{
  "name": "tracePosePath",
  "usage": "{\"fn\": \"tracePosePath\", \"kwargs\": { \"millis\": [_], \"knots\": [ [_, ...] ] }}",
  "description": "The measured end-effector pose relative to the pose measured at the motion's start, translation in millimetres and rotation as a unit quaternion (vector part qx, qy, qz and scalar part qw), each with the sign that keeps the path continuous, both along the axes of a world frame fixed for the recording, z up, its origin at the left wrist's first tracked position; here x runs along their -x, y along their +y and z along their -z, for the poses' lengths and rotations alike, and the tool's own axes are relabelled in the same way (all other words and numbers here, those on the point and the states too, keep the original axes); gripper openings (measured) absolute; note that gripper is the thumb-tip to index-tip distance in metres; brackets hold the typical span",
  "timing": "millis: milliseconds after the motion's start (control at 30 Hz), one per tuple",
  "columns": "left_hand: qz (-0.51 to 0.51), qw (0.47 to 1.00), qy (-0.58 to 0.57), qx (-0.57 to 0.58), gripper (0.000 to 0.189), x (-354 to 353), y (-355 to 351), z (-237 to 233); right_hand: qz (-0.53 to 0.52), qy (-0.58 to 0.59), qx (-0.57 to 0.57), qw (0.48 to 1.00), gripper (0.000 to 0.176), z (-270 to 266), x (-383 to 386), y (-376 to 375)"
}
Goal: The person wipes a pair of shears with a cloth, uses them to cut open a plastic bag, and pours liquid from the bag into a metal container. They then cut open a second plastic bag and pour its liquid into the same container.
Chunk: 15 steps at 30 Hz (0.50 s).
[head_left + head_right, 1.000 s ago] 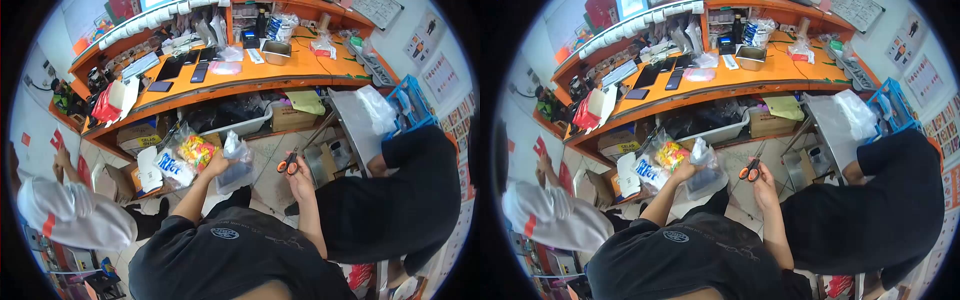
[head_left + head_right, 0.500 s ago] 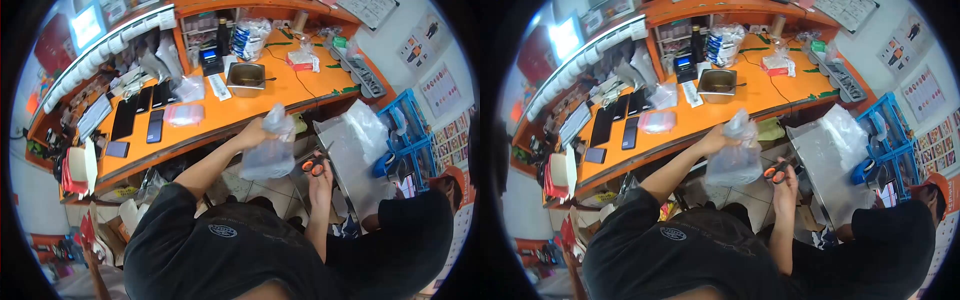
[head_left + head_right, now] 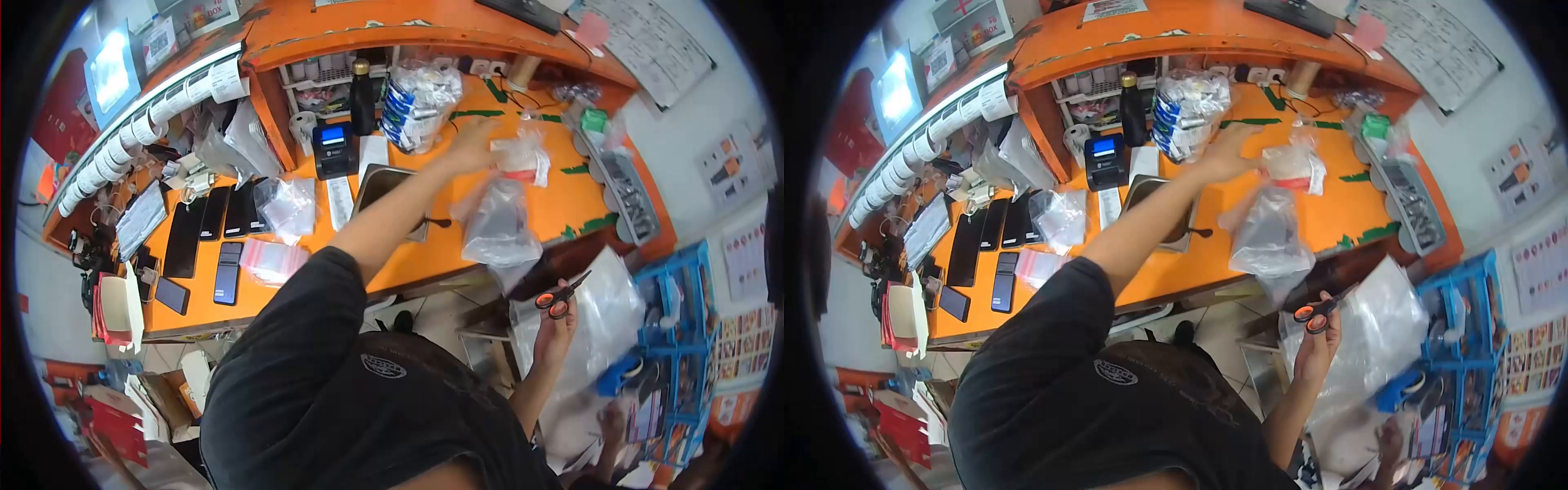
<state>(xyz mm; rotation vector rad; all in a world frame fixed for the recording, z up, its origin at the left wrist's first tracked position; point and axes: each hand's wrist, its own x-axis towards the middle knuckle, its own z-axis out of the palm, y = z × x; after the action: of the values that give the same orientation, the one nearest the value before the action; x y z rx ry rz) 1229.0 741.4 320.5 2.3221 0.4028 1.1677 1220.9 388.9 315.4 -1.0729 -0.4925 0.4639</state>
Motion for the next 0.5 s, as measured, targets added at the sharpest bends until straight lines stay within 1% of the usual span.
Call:
{"fn": "tracePosePath", "kwargs": {
  "millis": [33, 67, 100, 133, 167, 233, 267, 300, 333, 367, 433, 500],
  "knots": [
    [0.08, 0.996, 0.035, -0.008, 0.042, 20.4, 35.8, -12.1, -0.01, 0.004, 0.002, 1.0, 0.05, -0.4, -11.7, 10.9],
    [0.102, 0.982, 0.092, 0.126, 0.037, 39.7, 68.0, -13.7, -0.025, -0.008, 0.022, 0.999, 0.05, -1.1, -22.1, 20.6],
    [0.121, 0.947, 0.146, 0.259, 0.032, 59.9, 96.9, -13.0, -0.041, -0.018, 0.043, 0.998, 0.05, -2.2, -30.2, 30.6],
    [0.044, 0.966, 0.201, 0.159, 0.027, 78.0, 123.6, -4.1, -0.039, 0.001, 0.039, 0.998, 0.045, -6.7, -33.9, 42.5],
    [-0.032, 0.965, 0.255, 0.054, 0.023, 93.4, 146.6, 12.1, -0.047, 0.006, 0.04, 0.998, 0.045, -5.0, -40.4, 51.8],
    [-0.053, 0.95, 0.305, -0.03, 0.021, 114.0, 177.8, 53.0, -0.056, -0.023, 0.055, 0.997, 0.049, -1.1, -52.7, 66.2],
    [-0.054, 0.95, 0.307, -0.028, 0.021, 121.1, 188.7, 73.9, -0.067, -0.022, 0.061, 0.996, 0.048, -0.8, -55.8, 73.2],
    [-0.034, 0.944, 0.327, 0.008, 0.022, 127.1, 194.8, 95.3, -0.067, -0.02, 0.064, 0.996, 0.048, 0.1, -58.2, 79.7],
    [-0.013, 0.937, 0.345, 0.044, 0.024, 129.0, 193.9, 104.1, -0.076, -0.033, 0.079, 0.993, 0.047, 1.1, -59.8, 86.9],
    [-0.01, 0.937, 0.346, 0.047, 0.024, 129.7, 190.8, 113.9, -0.084, -0.045, 0.095, 0.991, 0.046, 1.7, -59.8, 93.7],
    [-0.095, 0.887, 0.449, -0.061, 0.027, 132.1, 179.0, 128.5, -0.081, -0.043, 0.099, 0.991, 0.044, -5.9, -52.1, 106.3],
    [-0.106, 0.878, 0.465, -0.046, 0.027, 126.3, 180.0, 139.0, -0.093, -0.076, 0.138, 0.983, 0.043, -3.5, -49.4, 113.6]
  ]
}}
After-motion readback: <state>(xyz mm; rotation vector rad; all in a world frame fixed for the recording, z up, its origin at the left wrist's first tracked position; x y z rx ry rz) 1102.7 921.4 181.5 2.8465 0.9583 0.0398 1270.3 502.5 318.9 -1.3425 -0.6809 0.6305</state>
